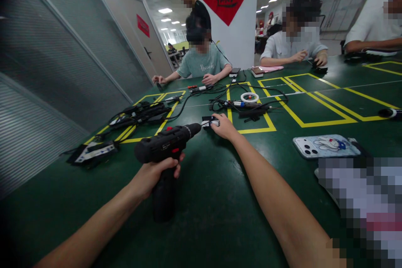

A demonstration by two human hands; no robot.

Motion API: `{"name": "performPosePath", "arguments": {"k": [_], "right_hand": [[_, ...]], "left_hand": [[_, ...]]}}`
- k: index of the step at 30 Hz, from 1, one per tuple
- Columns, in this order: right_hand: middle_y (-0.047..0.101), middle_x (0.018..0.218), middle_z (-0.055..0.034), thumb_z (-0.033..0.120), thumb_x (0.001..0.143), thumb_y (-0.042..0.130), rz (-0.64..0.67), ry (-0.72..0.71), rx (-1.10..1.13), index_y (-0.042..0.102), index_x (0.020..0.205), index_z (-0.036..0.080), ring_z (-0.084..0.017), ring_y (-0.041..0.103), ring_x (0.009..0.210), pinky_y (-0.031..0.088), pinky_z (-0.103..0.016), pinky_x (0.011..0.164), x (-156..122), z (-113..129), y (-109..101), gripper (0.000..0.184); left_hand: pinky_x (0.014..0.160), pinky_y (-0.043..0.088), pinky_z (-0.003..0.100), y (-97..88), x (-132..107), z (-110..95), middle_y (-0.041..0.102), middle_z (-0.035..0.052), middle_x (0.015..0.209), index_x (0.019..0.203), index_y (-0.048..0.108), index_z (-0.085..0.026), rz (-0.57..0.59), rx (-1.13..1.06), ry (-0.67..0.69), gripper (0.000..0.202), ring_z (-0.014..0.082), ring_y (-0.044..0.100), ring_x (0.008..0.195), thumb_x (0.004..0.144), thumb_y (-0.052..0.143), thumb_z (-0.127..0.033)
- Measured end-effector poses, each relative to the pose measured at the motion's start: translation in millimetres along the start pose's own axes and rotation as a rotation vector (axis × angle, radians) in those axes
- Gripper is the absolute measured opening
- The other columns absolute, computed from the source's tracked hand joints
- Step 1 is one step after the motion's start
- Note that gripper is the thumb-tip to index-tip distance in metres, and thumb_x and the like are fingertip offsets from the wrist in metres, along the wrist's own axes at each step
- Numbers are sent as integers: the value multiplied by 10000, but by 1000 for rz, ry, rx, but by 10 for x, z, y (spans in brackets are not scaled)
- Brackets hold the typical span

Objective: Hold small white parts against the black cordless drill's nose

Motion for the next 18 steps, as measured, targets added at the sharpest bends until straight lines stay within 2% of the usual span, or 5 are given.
{"name": "performPosePath", "arguments": {"k": [5, 18], "right_hand": [[552, 1156, -98, 301, 815, 565, 2, 6, -3, 541, 1262, 178, -209, 555, 1062, 415, -343, 988, 3, 4, -1, 465], [555, 1158, -98, 306, 824, 562, 12, 20, 8, 539, 1258, 181, -212, 544, 1072, 409, -345, 987, -5, 35, -16, 452]], "left_hand": [[604, 359, 290, -17, -9, 8, 590, 13, 617, 943, 591, -163, -8, 35, -7, 194, 165, 508, 614, 794, 524, -268], [617, 381, 284, -18, -16, -11, 584, 11, 607, 873, 611, -161, -30, -19, -2, 160, 169, 523, 605, 757, 545, -251]]}}
Point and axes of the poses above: each hand's wrist, its own x-axis towards the middle knuckle, its own y-axis out of the palm, z = x × y, the point moved 8 cm from there along x, towards the middle knuckle
